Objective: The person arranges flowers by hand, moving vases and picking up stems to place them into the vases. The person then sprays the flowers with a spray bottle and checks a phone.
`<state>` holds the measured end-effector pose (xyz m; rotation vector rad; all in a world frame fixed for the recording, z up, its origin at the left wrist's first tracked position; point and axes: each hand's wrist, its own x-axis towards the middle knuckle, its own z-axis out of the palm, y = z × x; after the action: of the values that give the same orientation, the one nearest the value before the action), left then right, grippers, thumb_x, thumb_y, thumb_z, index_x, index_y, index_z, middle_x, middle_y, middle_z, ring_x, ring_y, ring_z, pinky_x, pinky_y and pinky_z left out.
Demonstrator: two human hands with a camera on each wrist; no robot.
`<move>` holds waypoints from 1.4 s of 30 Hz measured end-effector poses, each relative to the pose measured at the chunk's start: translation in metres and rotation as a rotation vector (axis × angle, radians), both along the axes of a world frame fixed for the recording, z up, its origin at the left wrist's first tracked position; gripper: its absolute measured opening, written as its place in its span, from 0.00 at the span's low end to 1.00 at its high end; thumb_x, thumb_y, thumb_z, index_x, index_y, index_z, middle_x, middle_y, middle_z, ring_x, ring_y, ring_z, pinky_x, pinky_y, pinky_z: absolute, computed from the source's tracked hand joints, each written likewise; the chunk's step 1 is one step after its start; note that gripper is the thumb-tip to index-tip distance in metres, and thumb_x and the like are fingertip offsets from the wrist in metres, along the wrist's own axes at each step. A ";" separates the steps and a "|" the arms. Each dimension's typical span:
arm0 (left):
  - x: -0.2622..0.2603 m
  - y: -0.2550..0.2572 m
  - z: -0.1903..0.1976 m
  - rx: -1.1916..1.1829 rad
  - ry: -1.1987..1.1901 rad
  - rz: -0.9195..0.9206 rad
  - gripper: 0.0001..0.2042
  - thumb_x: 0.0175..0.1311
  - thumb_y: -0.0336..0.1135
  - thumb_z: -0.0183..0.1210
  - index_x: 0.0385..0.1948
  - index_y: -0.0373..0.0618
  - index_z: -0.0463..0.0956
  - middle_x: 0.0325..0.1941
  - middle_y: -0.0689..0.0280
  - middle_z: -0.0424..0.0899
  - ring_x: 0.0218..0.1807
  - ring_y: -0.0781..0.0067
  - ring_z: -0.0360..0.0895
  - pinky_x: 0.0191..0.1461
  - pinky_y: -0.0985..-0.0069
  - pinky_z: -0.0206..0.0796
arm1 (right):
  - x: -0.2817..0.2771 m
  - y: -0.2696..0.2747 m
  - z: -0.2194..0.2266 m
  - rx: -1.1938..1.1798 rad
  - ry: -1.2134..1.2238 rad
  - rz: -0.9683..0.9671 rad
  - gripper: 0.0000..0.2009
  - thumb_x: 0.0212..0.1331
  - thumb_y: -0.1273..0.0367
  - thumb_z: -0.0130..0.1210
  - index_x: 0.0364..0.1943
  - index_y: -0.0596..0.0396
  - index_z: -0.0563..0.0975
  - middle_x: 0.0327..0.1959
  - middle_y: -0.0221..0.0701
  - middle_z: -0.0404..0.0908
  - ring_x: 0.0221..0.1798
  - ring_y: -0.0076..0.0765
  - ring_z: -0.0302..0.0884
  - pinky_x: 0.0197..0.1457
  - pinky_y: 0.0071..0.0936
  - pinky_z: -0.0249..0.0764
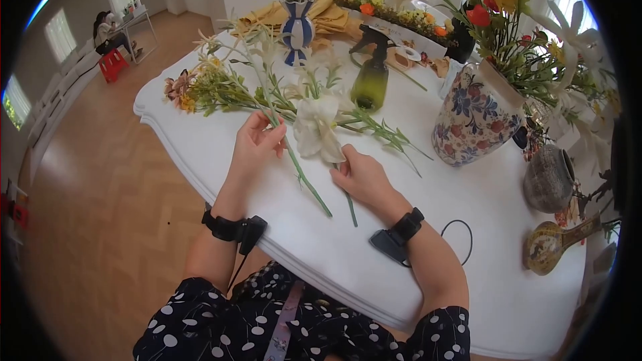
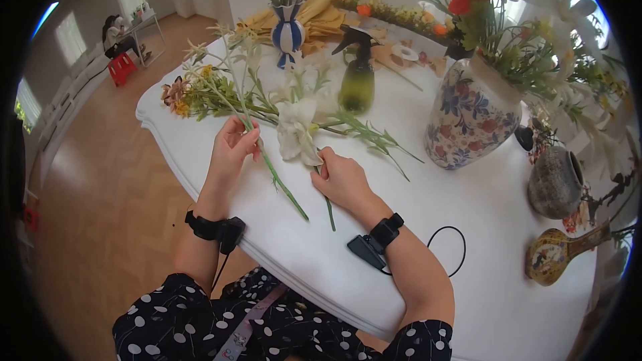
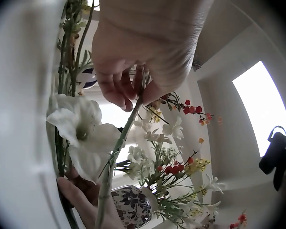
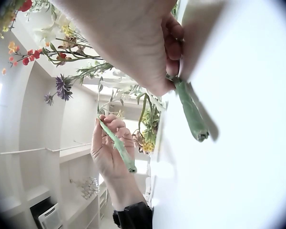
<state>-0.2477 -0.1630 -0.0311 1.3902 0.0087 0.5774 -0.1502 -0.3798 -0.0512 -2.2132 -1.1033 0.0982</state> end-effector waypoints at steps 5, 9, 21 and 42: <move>-0.008 -0.014 0.021 0.140 -0.032 0.031 0.18 0.62 0.28 0.57 0.54 0.40 0.67 0.37 0.66 0.79 0.30 0.84 0.72 0.28 0.85 0.63 | 0.002 0.001 -0.002 0.012 -0.005 0.000 0.15 0.51 0.65 0.58 0.40 0.58 0.71 0.20 0.31 0.78 0.24 0.42 0.77 0.28 0.37 0.71; -0.011 -0.029 0.036 0.251 -0.100 0.021 0.29 0.62 0.25 0.55 0.66 0.42 0.55 0.37 0.65 0.80 0.27 0.86 0.68 0.28 0.88 0.60 | 0.002 -0.004 -0.005 0.042 -0.010 0.005 0.13 0.51 0.65 0.57 0.38 0.56 0.71 0.20 0.31 0.78 0.26 0.44 0.78 0.29 0.39 0.71; -0.021 -0.052 0.071 0.218 -0.179 -0.076 0.24 0.76 0.39 0.36 0.69 0.40 0.47 0.28 0.65 0.74 0.22 0.82 0.68 0.23 0.87 0.63 | 0.008 -0.009 -0.012 0.073 -0.002 0.032 0.12 0.50 0.66 0.56 0.38 0.54 0.72 0.25 0.34 0.81 0.31 0.47 0.80 0.36 0.42 0.74; -0.028 -0.084 0.094 0.500 -0.302 -0.102 0.10 0.69 0.24 0.43 0.49 0.34 0.67 0.31 0.57 0.81 0.26 0.74 0.77 0.29 0.80 0.72 | 0.004 -0.016 -0.004 0.061 0.051 0.054 0.14 0.50 0.66 0.57 0.40 0.54 0.73 0.33 0.36 0.82 0.37 0.48 0.80 0.41 0.41 0.74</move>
<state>-0.2755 -0.2475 0.0624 1.7581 -0.4746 0.7291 -0.1458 -0.3960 -0.0552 -2.1166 -1.1236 0.1414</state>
